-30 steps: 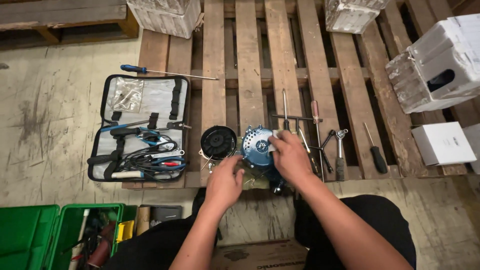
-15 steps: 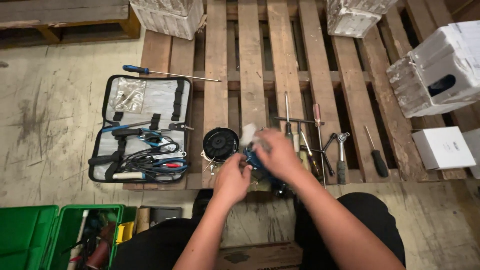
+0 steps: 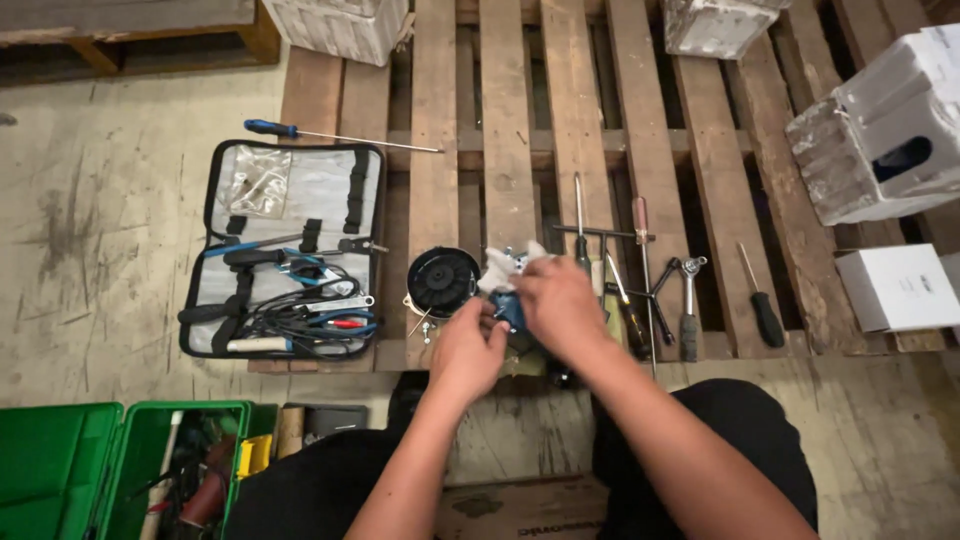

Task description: The person is cleaning a blue motor or pump component using a white cloth, rotating it to inspect and wipe all sides, then picks up a black plastic shroud.

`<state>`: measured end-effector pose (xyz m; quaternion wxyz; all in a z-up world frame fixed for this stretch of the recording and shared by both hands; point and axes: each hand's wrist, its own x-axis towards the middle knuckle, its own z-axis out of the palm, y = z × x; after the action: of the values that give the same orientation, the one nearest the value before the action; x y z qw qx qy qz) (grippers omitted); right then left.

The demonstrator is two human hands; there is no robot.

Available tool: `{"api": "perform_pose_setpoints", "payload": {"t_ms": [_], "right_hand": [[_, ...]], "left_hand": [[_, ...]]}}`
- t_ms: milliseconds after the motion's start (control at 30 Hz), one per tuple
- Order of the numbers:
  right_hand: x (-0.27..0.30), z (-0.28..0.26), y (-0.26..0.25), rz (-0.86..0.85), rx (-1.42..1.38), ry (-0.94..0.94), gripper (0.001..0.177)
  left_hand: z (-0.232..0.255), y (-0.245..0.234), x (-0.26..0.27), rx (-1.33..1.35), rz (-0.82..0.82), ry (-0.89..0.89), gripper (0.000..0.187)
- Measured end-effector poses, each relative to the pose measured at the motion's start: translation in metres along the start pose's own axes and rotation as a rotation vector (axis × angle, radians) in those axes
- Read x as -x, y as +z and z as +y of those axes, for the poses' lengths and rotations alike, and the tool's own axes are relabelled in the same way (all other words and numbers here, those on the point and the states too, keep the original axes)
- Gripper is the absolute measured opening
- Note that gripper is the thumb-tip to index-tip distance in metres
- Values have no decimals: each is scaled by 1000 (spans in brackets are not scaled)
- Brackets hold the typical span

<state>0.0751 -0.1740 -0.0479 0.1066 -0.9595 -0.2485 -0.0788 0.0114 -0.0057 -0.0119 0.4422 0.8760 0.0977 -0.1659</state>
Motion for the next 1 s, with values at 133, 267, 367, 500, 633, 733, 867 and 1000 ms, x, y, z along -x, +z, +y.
{"api": "perform_pose_setpoints", "payload": {"t_ms": [133, 267, 367, 500, 633, 733, 867, 1000], "right_hand": [[7, -8, 27, -84, -107, -113, 15], [-1, 1, 0, -57, -171, 139, 17], [-3, 6, 5, 110, -170, 149, 24], [5, -19, -9, -31, -193, 62, 28], [-5, -1, -40, -141, -371, 131, 29], [-3, 46, -5, -180, -369, 212, 42], [-4, 0, -46, -158, -355, 91, 37], [0, -4, -44, -163, -490, 46, 38]], "left_hand": [[5, -7, 3, -40, 10, 3, 28], [-7, 6, -3, 2, -1, 7, 32], [-3, 2, -2, -15, 25, 21, 30], [-5, 2, -3, -26, 22, 14, 30], [-12, 7, -12, -9, 34, 11, 30], [-1, 0, -2, -28, 37, -10, 29], [-8, 4, -14, -44, 41, 5, 29], [6, -1, -2, -48, 25, -8, 27]]}}
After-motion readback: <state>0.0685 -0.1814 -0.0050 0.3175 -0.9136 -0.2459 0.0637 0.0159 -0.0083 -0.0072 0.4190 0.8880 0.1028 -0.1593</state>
